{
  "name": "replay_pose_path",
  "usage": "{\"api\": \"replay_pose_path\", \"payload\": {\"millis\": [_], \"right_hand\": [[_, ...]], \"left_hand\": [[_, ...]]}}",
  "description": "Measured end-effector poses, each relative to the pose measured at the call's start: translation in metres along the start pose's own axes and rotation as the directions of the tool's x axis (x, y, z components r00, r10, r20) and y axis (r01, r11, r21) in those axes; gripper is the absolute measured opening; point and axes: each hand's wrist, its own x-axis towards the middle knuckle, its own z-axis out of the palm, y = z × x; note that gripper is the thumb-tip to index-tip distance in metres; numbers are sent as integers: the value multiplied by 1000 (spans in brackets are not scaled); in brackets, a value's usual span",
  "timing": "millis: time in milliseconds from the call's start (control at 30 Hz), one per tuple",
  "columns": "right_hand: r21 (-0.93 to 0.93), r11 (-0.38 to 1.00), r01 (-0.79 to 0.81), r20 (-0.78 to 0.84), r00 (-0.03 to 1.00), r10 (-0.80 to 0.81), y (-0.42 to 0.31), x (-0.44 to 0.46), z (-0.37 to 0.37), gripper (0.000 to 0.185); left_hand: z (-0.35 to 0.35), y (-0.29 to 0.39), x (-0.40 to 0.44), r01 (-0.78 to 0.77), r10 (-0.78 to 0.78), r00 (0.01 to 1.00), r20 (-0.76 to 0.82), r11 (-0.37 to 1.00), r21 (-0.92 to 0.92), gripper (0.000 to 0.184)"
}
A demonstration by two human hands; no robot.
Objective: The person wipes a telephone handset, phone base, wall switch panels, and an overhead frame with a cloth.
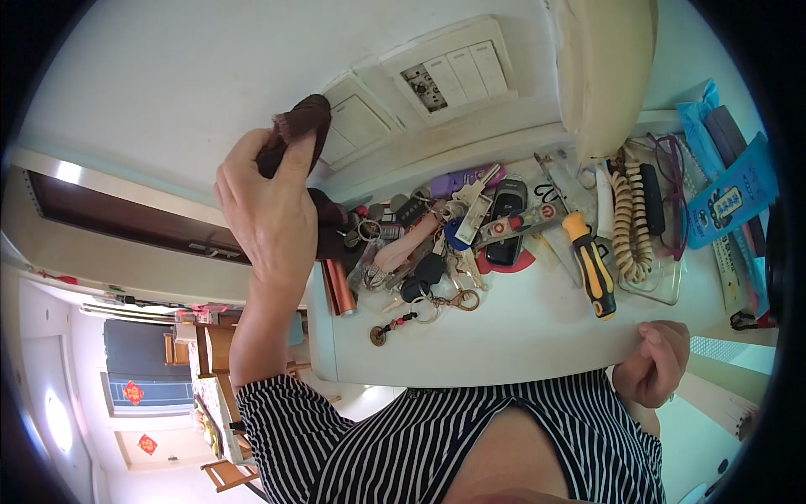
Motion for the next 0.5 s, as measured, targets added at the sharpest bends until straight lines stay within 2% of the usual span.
{"api": "replay_pose_path", "payload": {"millis": [200,233,300,333,400,433,500], "right_hand": [[-8,1000,9,-15,1000,-9,-1,2,1,40],[-11,1000,14,-25,1000,-14,0,2,1,40],[0,1000,18,-26,999,-18,0,4,2,39],[9,1000,21,-27,999,-20,0,4,2,39],[3,1000,20,-37,999,-20,1,3,3,38],[-2,1000,21,-46,999,-21,1,3,4,38],[-4,1000,22,-53,998,-22,1,2,5,38]], "left_hand": [[5,21,-12,-130,145,979,143,986,-107,27],[5,21,-14,-130,144,979,145,986,-105,27],[5,19,-16,-11,27,974,226,997,-73,34],[3,16,-13,-12,28,974,226,997,-73,34],[-3,9,1,-32,32,995,91,999,-8,37],[-3,9,5,-20,23,999,49,999,-46,40],[-1,9,5,-44,47,997,62,998,-44,36]]}}
